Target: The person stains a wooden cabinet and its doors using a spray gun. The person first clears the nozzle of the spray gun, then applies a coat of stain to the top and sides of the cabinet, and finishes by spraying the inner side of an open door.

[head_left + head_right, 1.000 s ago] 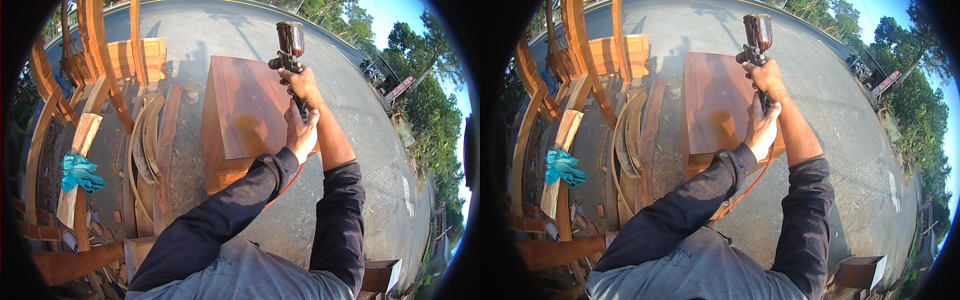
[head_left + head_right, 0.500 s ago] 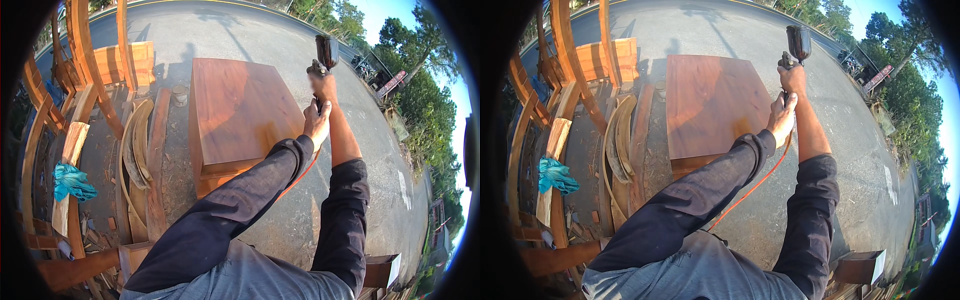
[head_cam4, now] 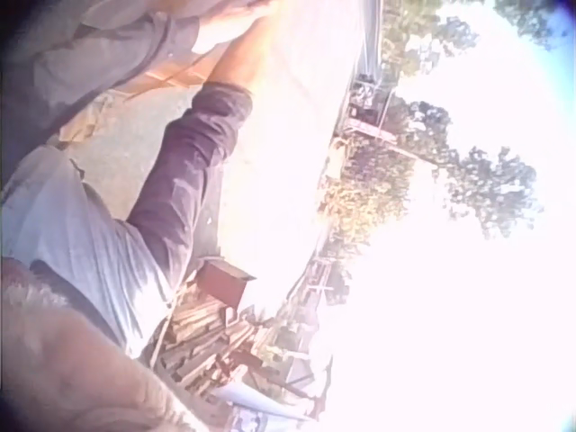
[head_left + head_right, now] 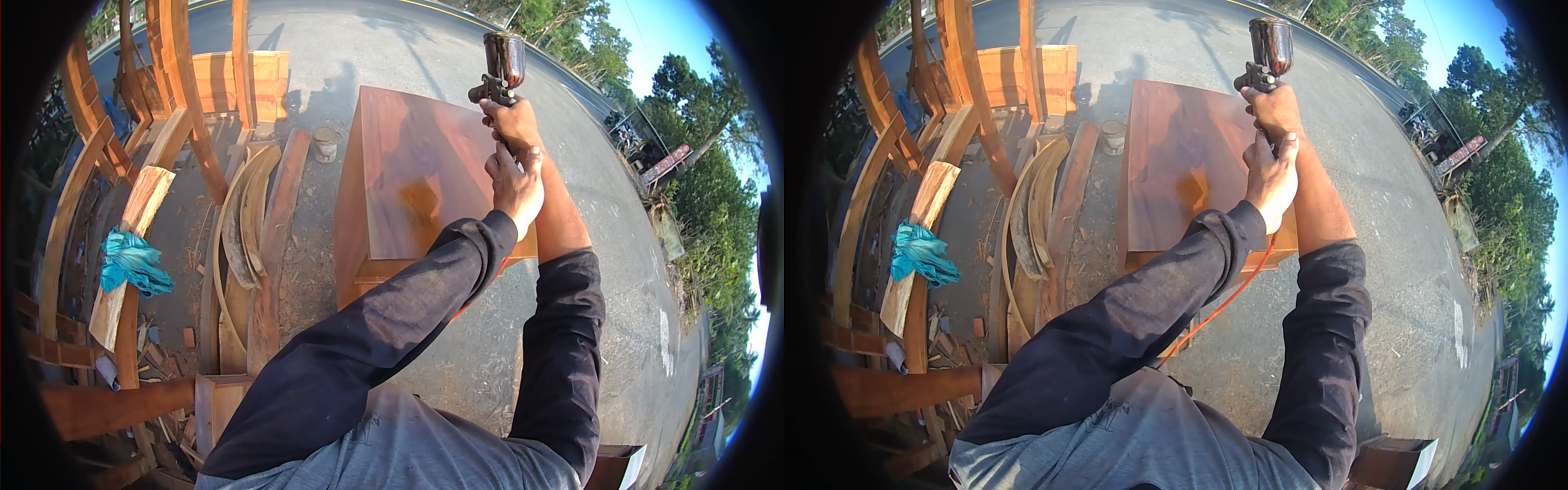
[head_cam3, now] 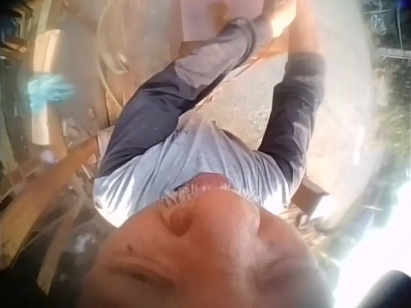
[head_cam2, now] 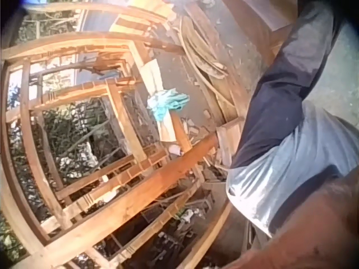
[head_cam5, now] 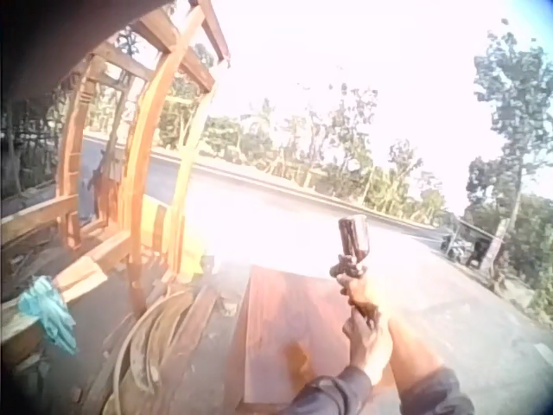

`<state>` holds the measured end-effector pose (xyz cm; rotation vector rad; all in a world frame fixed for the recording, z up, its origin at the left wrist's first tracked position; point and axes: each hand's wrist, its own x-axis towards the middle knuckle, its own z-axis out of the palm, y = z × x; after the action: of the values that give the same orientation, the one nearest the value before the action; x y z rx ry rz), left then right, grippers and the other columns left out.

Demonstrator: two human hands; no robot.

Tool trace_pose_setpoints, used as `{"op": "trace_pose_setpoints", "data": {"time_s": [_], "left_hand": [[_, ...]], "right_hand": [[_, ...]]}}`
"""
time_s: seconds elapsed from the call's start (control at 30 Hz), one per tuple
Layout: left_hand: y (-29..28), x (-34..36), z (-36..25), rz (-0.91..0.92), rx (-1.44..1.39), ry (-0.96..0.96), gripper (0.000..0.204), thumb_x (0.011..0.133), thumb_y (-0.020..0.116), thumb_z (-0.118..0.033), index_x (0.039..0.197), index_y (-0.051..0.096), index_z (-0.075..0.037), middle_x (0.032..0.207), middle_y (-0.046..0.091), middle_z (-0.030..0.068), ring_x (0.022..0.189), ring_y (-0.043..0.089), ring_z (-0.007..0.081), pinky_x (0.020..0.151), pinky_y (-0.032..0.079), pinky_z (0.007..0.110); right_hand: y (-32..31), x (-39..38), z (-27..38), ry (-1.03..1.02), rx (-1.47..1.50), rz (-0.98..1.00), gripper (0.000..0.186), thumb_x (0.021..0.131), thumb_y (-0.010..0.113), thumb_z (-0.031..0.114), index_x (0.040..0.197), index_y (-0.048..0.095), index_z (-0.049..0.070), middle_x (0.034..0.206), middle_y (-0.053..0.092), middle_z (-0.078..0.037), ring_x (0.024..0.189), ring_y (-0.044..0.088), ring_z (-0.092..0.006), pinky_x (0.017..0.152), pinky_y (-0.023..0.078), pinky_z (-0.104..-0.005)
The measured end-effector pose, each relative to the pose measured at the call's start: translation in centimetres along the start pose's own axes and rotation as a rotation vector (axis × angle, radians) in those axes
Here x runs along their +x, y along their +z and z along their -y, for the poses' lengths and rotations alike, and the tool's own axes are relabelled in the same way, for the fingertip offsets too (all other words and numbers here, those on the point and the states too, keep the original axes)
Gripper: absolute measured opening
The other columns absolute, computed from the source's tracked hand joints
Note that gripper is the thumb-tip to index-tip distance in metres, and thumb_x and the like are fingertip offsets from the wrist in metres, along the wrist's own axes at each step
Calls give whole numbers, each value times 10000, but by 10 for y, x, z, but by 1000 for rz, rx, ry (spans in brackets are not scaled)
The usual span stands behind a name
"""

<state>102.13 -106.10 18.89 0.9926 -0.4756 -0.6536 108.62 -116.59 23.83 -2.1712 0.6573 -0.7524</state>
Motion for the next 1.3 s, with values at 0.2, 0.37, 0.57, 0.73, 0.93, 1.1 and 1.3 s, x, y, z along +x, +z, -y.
{"op": "trace_pose_setpoints", "data": {"time_s": [0.2,0.37,0.57,0.73,0.93,1.1,1.3], "left_hand": [[-37,-6,-25,-126,40,111,772,1055,494,-420,1602,106,-40,1505,211,262,1445,310,399,1183,315,475],[-54,-3,-42,-153,17,152,785,1036,541,-406,1574,143,3,1493,216,248,1437,308,384,1175,318,473],[-46,13,-42,-126,39,107,861,1024,523,-435,1581,74,43,1486,249,264,1381,397,431,1142,388,472],[-21,32,-25,-3,-25,12,822,1039,506,-465,1622,73,-79,1584,152,254,1493,255,410,1192,319,514],[18,50,-2,106,24,-82,806,1037,486,-506,1623,114,-97,1589,171,261,1488,262,414,1179,332,514],[52,72,21,146,-60,-160,813,1011,525,-548,1597,214,-78,1550,353,238,1403,415,397,1095,421,535],[57,103,30,158,-158,-197,817,1003,525,-576,1590,253,-78,1543,394,224,1399,437,362,1075,437,545]], "right_hand": [[40,-8,54,4,149,164,224,917,738,204,951,701,-14,719,673,-78,531,555,-117,472,429,-285],[60,2,67,-14,263,225,231,919,741,202,976,702,-19,746,682,-84,534,556,-117,478,449,-282],[54,20,56,-48,176,178,255,909,745,194,1031,696,-24,752,687,-84,533,567,-129,484,462,-287],[21,38,22,6,-68,62,289,871,755,191,1048,700,-32,721,690,-99,525,615,-161,488,493,-322],[-27,54,-29,55,-153,-82,251,852,753,192,987,719,-17,693,691,-93,553,650,-175,500,513,-341],[-61,75,-73,72,-326,-180,337,822,754,223,1020,698,-44,847,740,-204,753,731,-330,685,569,-439],[-64,94,-79,-34,-587,-310,390,800,736,245,1037,691,-62,987,717,-302,1021,685,-459,895,534,-494]]}}
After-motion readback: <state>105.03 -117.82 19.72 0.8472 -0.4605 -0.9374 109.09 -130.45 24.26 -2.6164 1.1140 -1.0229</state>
